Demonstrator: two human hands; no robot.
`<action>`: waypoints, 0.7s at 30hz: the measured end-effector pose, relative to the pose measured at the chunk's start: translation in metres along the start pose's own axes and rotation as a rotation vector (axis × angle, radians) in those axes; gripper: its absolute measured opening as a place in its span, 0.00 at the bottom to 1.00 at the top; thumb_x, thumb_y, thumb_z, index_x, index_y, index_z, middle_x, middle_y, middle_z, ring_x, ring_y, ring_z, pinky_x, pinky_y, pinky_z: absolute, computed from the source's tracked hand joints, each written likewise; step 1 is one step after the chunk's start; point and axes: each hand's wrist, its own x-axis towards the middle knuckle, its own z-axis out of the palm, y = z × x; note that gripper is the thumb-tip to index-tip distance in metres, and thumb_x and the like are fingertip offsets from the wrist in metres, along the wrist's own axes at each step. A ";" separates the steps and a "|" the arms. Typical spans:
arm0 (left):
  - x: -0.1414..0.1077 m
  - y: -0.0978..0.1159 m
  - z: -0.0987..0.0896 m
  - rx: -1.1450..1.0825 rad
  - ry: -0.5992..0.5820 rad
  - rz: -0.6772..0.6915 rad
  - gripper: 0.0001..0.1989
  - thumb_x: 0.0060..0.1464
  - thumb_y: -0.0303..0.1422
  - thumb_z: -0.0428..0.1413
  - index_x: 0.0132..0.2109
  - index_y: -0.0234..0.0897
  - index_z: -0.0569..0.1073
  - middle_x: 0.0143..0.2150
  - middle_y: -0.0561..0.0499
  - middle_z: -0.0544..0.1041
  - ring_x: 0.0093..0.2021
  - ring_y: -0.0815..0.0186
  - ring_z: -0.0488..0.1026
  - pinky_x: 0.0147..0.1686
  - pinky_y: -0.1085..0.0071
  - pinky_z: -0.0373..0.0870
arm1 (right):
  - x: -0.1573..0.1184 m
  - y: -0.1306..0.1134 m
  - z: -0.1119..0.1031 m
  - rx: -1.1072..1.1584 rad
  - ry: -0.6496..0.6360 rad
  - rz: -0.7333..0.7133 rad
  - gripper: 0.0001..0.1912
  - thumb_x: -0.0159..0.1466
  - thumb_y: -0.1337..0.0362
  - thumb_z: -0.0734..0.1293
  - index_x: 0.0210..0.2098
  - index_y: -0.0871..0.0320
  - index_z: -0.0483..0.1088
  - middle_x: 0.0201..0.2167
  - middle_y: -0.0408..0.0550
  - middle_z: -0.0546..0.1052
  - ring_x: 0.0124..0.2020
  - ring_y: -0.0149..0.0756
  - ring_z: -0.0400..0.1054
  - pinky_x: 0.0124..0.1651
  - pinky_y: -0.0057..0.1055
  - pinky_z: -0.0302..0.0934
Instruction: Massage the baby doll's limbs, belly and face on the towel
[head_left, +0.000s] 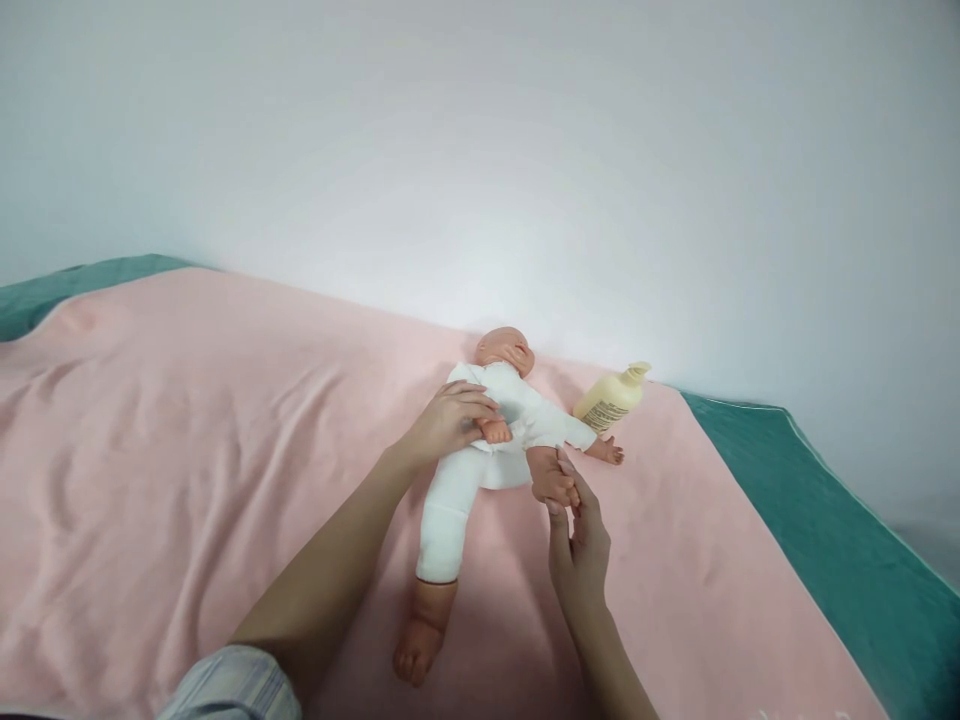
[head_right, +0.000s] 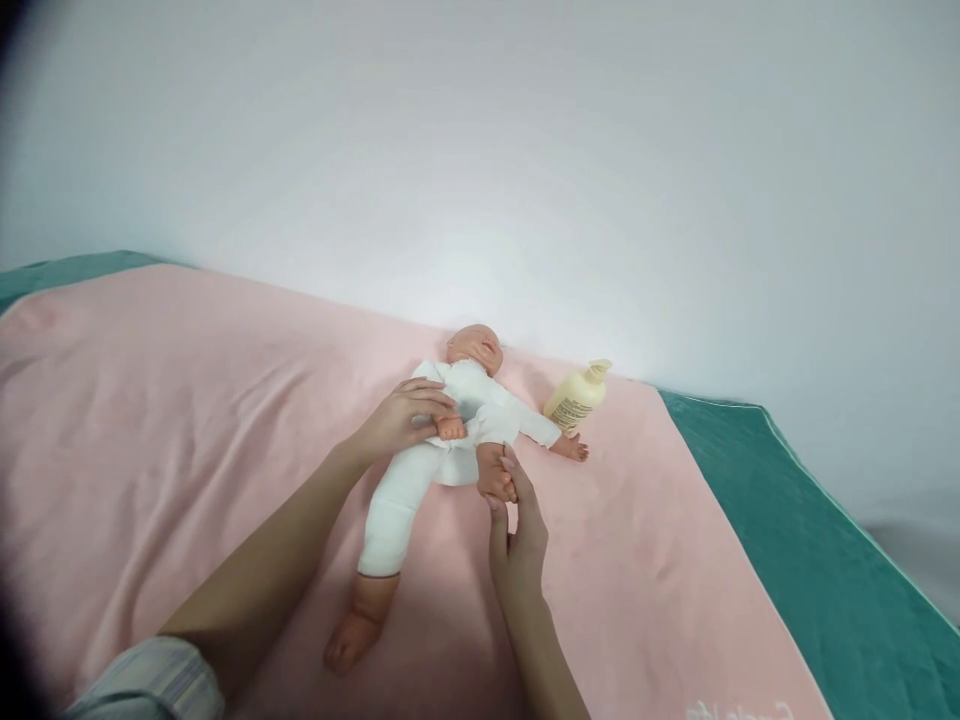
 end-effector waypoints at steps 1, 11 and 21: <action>0.000 -0.001 -0.001 -0.024 0.024 0.003 0.10 0.52 0.27 0.60 0.41 0.43 0.80 0.47 0.52 0.80 0.57 0.58 0.70 0.59 0.56 0.61 | -0.001 -0.001 -0.002 -0.001 -0.007 -0.006 0.22 0.69 0.60 0.59 0.62 0.48 0.60 0.59 0.49 0.69 0.60 0.43 0.65 0.55 0.40 0.68; -0.007 -0.017 -0.039 -0.245 0.583 -0.438 0.15 0.51 0.36 0.60 0.47 0.39 0.75 0.47 0.49 0.79 0.49 0.59 0.75 0.52 0.62 0.70 | -0.047 -0.004 -0.031 -0.032 -0.082 -0.129 0.22 0.66 0.67 0.63 0.58 0.50 0.64 0.61 0.51 0.66 0.61 0.44 0.63 0.55 0.41 0.68; -0.022 -0.073 -0.036 -0.584 0.888 -0.892 0.13 0.46 0.31 0.57 0.41 0.39 0.66 0.39 0.50 0.73 0.39 0.66 0.74 0.38 0.69 0.73 | -0.094 -0.002 -0.044 -0.175 -0.211 -0.298 0.17 0.64 0.67 0.65 0.53 0.54 0.69 0.60 0.54 0.66 0.59 0.45 0.65 0.55 0.38 0.69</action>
